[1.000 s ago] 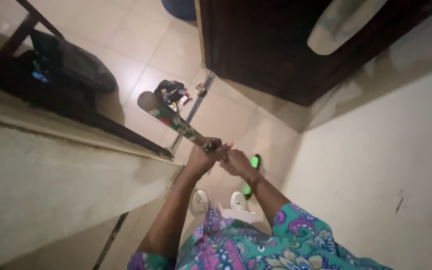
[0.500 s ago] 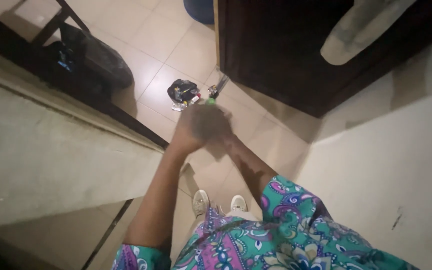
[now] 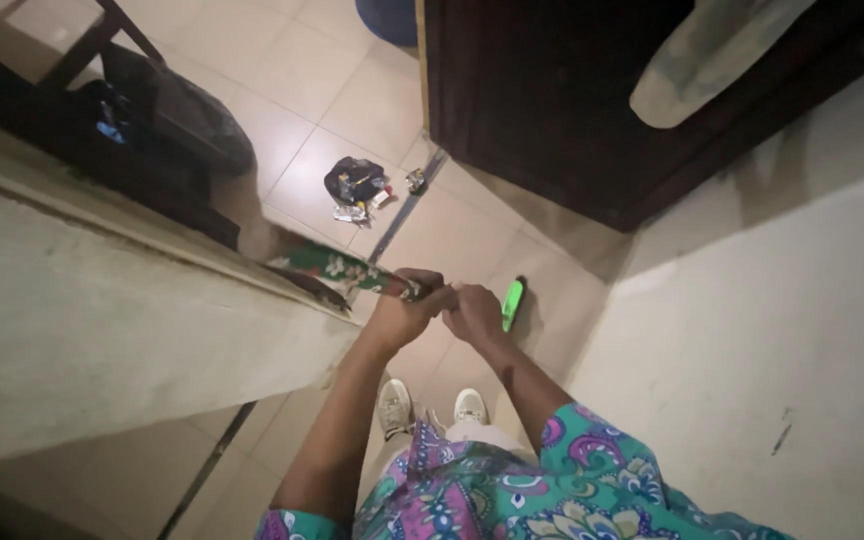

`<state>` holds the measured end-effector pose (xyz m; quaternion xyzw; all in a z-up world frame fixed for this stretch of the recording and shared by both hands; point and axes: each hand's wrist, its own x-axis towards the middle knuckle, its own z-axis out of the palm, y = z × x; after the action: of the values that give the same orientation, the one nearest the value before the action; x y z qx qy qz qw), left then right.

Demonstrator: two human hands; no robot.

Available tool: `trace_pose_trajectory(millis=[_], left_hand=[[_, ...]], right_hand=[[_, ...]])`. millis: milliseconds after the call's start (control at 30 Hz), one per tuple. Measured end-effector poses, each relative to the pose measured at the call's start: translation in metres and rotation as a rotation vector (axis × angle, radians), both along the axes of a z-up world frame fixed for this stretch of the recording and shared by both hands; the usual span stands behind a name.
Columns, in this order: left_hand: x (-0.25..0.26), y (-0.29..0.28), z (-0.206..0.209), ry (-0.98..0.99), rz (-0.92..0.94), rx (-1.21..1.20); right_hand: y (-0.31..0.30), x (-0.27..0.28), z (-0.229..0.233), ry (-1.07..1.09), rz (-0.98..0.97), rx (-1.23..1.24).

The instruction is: Sweeping debris from the floor using a broom and dustpan in a bedroom and kitchen.

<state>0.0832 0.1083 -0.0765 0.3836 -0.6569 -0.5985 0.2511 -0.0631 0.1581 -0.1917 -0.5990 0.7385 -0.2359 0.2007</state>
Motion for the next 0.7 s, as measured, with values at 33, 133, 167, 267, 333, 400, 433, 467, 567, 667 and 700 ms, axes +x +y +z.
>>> trace_pose_trajectory(millis=[33,133,167,267,333,400,433,467,567,667,700], left_hand=[[-0.003,0.003,0.004,0.001,-0.003,0.001],[-0.008,0.003,0.021,-0.007,0.020,0.048],[-0.009,0.004,0.025,-0.094,0.008,0.027],[-0.008,-0.001,0.024,-0.238,-0.031,-0.061],[-0.008,0.000,0.021,-0.292,-0.058,-0.122],[-0.009,0.001,0.022,-0.176,-0.074,-0.254],[-0.009,0.001,0.018,-0.175,-0.075,-0.259],[-0.009,0.001,0.012,-0.088,-0.044,-0.305],[-0.004,0.002,0.037,0.047,0.004,-0.298],[0.006,-0.006,0.056,0.001,0.033,-0.256],[0.011,-0.010,0.058,-0.098,0.043,-0.266]], right_hand=[[0.007,0.003,-0.004,0.001,-0.003,0.001],[0.011,0.011,-0.031,-0.083,-0.121,0.043],[0.009,0.011,-0.052,-0.081,-0.061,0.041],[-0.008,0.020,-0.055,-0.028,0.008,0.013],[-0.015,0.025,-0.045,0.029,0.018,-0.006],[-0.024,0.027,-0.041,-0.005,0.032,-0.026],[-0.029,0.027,-0.040,-0.004,0.030,-0.031],[-0.032,0.027,-0.041,-0.027,0.043,-0.045],[-0.042,0.029,-0.035,-0.077,0.067,-0.082],[-0.054,0.030,-0.029,-0.125,0.102,-0.117],[-0.058,0.032,-0.028,-0.152,0.121,-0.131]])
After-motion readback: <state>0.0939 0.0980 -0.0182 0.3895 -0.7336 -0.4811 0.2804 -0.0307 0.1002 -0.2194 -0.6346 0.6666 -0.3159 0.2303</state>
